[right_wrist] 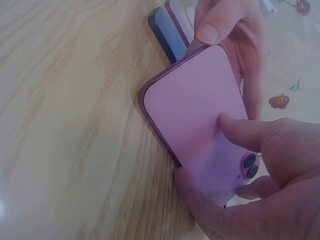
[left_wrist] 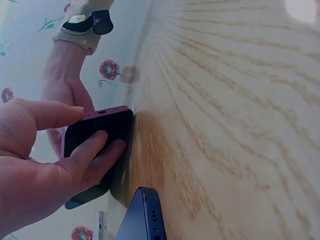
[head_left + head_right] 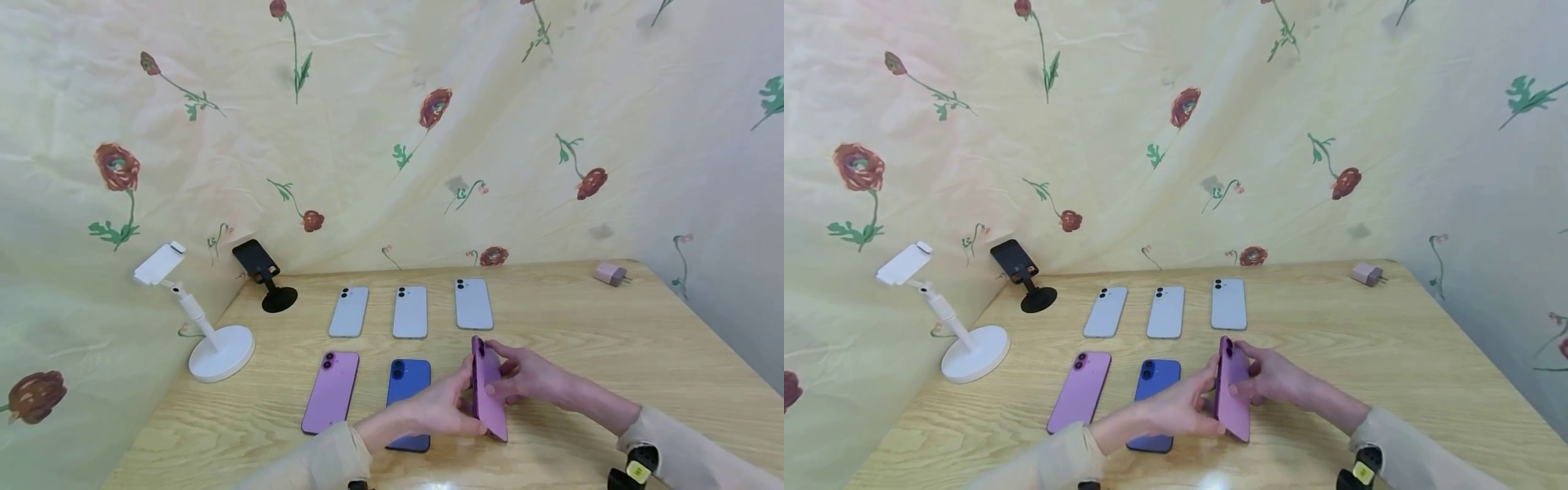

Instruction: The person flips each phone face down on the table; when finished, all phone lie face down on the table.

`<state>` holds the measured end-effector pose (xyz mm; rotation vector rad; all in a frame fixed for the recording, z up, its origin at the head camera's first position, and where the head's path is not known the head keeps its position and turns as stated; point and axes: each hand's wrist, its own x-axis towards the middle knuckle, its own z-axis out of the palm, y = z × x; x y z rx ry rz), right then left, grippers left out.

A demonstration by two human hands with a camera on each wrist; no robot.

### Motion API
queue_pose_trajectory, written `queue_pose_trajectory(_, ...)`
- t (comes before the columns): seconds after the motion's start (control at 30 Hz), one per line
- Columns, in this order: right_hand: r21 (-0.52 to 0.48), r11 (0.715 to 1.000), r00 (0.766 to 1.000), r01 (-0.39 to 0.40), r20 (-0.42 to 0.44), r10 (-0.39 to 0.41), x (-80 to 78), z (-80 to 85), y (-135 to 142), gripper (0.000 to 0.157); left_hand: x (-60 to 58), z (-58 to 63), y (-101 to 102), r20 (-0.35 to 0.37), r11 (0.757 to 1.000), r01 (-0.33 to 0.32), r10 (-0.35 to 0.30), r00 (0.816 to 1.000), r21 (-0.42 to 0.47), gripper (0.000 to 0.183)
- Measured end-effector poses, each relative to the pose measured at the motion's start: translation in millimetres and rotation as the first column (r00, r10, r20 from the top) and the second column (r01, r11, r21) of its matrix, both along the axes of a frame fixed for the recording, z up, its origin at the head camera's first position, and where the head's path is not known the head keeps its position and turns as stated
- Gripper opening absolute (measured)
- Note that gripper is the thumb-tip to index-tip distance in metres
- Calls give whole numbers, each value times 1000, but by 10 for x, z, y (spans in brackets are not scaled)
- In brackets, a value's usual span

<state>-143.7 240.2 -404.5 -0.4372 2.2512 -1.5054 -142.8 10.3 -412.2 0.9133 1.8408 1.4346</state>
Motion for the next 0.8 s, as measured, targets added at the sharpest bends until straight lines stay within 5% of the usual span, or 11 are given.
queue_pose_trajectory(0.33,35,999,1000,13,-3,-13,-10,-5,-11,94,24,-21,11,-23,998,-43,43,999,-34,111)
queue_pose_trajectory(0.8,95,995,999,17,-34,-14,-45,-20,-39,96,37,-22,29,-248,965,-175,124,961,-194,113)
